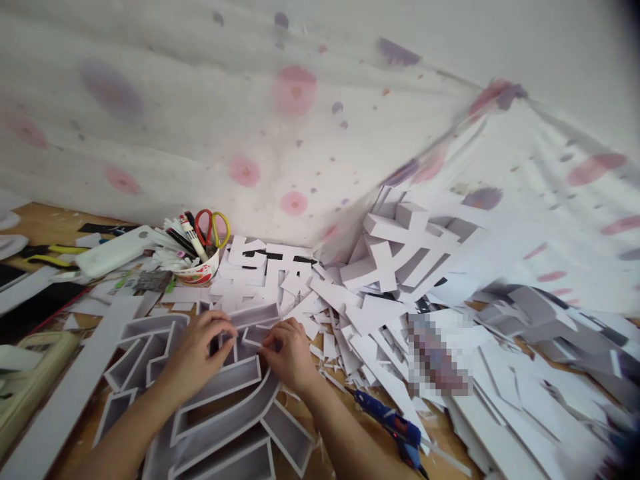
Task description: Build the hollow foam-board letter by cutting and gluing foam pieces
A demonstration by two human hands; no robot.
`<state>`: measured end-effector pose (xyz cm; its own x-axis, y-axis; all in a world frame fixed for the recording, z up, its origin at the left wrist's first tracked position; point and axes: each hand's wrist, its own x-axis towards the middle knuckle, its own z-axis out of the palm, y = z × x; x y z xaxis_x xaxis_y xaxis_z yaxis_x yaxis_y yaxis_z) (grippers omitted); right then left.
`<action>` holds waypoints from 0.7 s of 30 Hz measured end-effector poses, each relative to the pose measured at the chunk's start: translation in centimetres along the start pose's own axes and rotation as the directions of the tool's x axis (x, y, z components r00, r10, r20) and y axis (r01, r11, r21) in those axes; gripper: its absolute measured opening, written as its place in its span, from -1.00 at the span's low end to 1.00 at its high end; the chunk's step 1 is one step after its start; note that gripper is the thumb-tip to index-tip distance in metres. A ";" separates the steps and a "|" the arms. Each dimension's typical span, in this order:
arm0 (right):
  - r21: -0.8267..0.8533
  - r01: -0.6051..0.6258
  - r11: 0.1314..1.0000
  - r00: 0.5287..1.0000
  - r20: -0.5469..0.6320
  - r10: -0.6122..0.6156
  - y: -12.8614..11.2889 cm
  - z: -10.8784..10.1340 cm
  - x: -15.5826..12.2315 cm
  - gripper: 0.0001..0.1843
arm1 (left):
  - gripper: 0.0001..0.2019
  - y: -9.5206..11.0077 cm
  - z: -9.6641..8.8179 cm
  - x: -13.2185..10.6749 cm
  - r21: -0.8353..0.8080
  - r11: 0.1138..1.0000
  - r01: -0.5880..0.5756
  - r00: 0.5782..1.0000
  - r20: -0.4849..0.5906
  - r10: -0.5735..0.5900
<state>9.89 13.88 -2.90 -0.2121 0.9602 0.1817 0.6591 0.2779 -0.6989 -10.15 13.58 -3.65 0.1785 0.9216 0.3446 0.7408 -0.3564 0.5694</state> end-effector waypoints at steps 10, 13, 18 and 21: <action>-0.099 0.029 0.995 1.000 0.002 -0.029 -0.3 0.1 -0.2 -0.84 | -0.76 1.0 -0.5 -0.3 0.187 0.971 -0.148 0.986 0.103 0.130; -0.128 0.044 0.991 0.999 0.023 -0.042 -0.3 0.1 -0.1 -0.86 | -0.78 1.3 -0.5 -0.1 0.214 0.965 -0.152 0.984 0.121 0.128; -0.156 0.088 0.984 0.996 0.039 -0.083 -0.2 0.0 0.0 -0.88 | -0.80 1.5 -0.4 0.1 0.191 0.967 -0.170 0.979 0.141 0.144; -0.183 0.100 0.978 0.994 0.054 -0.091 -0.3 0.0 -0.1 -0.88 | -0.76 1.4 -0.3 0.2 0.177 0.967 -0.182 0.977 0.141 0.158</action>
<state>9.72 13.75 -2.71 -0.3099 0.9280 0.2071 0.7553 0.3726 -0.5392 -9.27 13.18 -2.58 0.3828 0.8659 0.3219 0.7987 -0.4854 0.3557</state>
